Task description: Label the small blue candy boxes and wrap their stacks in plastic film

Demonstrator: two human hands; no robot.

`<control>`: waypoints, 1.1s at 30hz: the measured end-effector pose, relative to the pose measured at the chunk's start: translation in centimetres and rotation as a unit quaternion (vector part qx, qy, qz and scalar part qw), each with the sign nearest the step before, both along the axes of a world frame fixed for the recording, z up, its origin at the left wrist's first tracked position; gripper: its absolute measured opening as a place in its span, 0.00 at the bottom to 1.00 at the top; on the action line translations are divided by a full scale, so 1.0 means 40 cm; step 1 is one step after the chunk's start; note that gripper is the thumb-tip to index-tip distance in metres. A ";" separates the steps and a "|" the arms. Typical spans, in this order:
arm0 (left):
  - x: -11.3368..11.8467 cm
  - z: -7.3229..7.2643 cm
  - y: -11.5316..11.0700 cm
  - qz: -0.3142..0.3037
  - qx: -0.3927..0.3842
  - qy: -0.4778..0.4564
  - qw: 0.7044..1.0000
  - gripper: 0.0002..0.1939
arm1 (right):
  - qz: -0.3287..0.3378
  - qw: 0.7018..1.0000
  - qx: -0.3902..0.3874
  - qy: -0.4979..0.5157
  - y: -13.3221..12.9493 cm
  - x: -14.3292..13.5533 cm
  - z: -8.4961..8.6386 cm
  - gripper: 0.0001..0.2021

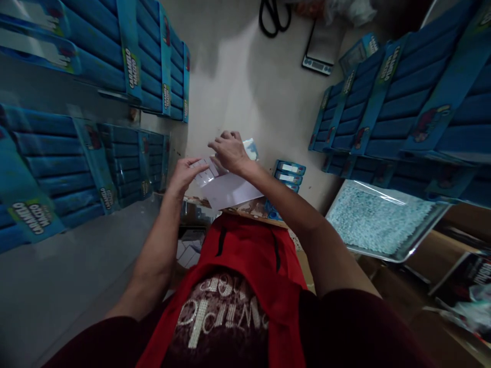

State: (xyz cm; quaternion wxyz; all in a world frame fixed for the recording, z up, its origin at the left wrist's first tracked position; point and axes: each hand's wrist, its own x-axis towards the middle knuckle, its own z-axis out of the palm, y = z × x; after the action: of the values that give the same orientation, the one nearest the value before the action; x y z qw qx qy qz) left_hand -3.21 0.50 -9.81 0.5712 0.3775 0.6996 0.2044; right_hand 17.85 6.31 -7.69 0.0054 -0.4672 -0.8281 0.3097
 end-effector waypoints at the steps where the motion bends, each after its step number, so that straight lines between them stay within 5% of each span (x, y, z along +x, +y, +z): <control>1: 0.003 0.001 -0.003 0.009 -0.001 -0.006 1.000 0.24 | 0.004 1.000 0.013 0.006 -0.022 -0.010 -0.008 0.16; 7: 0.006 0.011 0.002 0.051 -0.018 -0.036 0.998 0.23 | -0.049 0.998 -0.006 0.033 -0.171 -0.058 -0.055 0.23; 13: 0.000 0.000 0.000 0.047 -0.020 0.051 0.997 0.18 | -0.060 0.997 -0.041 0.014 -0.277 -0.053 -0.052 0.25; 20: 0.009 0.005 -0.026 -0.031 0.040 0.176 0.983 0.17 | -0.153 0.988 0.001 -0.004 -0.222 -0.048 -0.004 0.23; 24: 0.015 0.009 -0.036 -0.020 0.060 0.168 0.984 0.15 | -0.086 0.996 0.004 0.003 -0.174 -0.048 -0.022 0.24; 29: 0.030 0.008 -0.032 0.074 -0.029 0.059 0.995 0.14 | -0.037 0.999 0.008 -0.008 -0.209 -0.026 -0.022 0.28; 33: 0.038 0.029 -0.024 0.041 -0.012 0.057 0.997 0.14 | -0.038 0.999 -0.001 -0.037 -0.226 -0.022 -0.010 0.29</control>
State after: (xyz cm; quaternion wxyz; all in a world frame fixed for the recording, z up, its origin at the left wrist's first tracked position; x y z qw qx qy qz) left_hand -1.68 -0.48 -8.64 0.5264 0.3528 0.7480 0.1972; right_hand 16.97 -2.72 -8.09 -0.0141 -0.5094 -0.8091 0.2926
